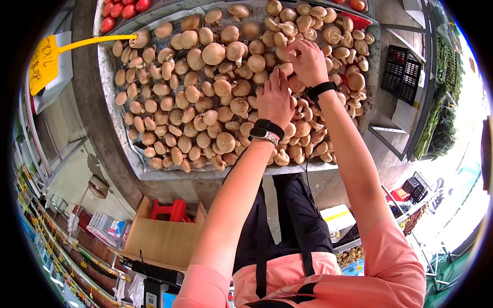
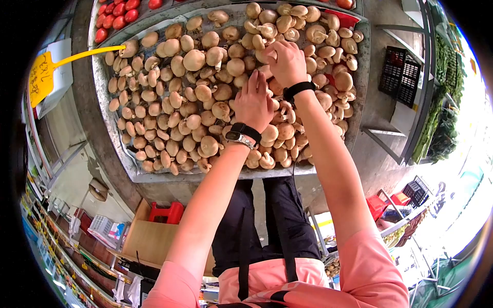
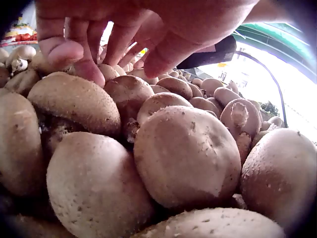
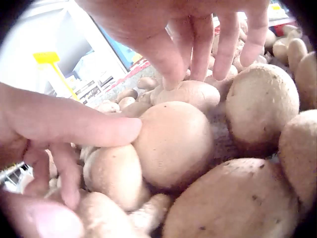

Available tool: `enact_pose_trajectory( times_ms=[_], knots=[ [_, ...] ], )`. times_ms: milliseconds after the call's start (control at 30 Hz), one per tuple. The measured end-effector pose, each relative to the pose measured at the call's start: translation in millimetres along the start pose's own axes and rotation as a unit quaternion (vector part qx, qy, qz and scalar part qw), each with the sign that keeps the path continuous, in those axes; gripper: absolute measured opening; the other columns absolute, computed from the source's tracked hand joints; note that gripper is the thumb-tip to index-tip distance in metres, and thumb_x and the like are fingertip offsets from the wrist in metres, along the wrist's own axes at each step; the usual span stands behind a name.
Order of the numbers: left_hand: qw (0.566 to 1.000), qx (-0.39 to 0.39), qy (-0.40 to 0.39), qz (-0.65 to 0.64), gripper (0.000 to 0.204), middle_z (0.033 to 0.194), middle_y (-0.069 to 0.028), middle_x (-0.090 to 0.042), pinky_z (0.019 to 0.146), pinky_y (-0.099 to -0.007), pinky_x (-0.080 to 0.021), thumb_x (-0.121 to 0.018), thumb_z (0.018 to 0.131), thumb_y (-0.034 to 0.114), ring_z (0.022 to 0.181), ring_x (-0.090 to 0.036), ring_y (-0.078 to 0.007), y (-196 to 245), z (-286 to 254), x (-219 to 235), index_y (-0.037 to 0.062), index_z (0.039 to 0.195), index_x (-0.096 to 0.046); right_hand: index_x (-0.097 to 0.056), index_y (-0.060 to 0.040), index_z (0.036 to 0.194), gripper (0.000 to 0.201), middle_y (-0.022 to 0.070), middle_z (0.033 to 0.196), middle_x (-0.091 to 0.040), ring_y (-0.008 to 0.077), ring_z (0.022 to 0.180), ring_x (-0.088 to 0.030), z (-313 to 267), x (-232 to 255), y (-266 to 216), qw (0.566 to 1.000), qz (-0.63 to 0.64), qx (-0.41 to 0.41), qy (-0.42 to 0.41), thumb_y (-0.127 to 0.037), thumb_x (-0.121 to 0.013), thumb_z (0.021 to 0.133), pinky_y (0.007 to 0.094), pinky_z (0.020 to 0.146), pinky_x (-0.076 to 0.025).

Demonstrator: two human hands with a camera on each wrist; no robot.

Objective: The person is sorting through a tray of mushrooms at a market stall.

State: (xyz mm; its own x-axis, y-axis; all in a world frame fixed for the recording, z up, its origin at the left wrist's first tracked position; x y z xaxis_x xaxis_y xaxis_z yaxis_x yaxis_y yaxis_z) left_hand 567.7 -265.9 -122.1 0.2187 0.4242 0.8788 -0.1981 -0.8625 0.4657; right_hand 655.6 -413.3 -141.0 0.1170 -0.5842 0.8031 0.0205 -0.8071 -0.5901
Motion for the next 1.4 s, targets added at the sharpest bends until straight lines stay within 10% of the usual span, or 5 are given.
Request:
enact_pose_trajectory(
  times_ms=[300, 900, 1400],
  knots=[
    [1.000, 0.009, 0.003, -0.018, 0.062, 0.148, -0.0175, -0.056, 0.094, -0.0472, -0.058, -0.069, 0.087, 0.018, 0.123, -0.065, -0.0357, -2, -2, -3, -0.0002, 0.145, -0.056, -0.067, -0.0121, 0.119, 0.036, 0.0110, 0.106, -0.074, 0.0342, 0.112, -0.066, 5, 2, -7, 0.987, -0.128, -0.062, -0.070, -0.023, -0.079, 0.086, 0.0516, 0.101, -0.043],
    [0.999, 0.014, 0.019, -0.036, 0.066, 0.154, -0.0217, -0.051, 0.101, -0.0492, -0.056, -0.069, 0.088, 0.017, 0.123, -0.062, -0.0402, 1, -5, 1, -0.0002, 0.149, -0.053, -0.075, -0.0079, 0.109, 0.025, 0.0103, 0.100, -0.076, 0.0300, 0.097, -0.074, 8, 22, 13, 0.988, 0.153, -0.028, 0.009, 0.002, -0.068, 0.087, 0.0425, 0.089, -0.059],
    [0.991, 0.048, 0.015, -0.122, 0.048, 0.148, -0.0137, -0.057, 0.106, -0.0493, -0.052, -0.073, 0.091, 0.020, 0.126, -0.059, -0.0383, 6, -15, 26, 0.0075, 0.136, -0.062, -0.069, -0.0112, 0.126, 0.038, 0.0162, 0.127, -0.065, 0.0376, 0.118, -0.064, -14, 61, 49, 0.986, -0.115, -0.120, 0.031, -0.019, -0.073, 0.088, 0.0474, 0.102, -0.053]
  ],
)
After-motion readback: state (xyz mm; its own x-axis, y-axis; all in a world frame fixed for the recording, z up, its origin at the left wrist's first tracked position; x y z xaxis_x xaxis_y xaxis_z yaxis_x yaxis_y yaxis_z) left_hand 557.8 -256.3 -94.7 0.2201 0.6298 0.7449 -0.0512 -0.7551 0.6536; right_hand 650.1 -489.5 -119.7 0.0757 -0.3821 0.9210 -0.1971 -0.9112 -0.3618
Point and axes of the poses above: each hand's wrist, its own z-axis towards the middle knuckle, its own x-axis out of the back of the hand, y = z × x, the point moved 2 cm from there along z, towards the middle knuckle
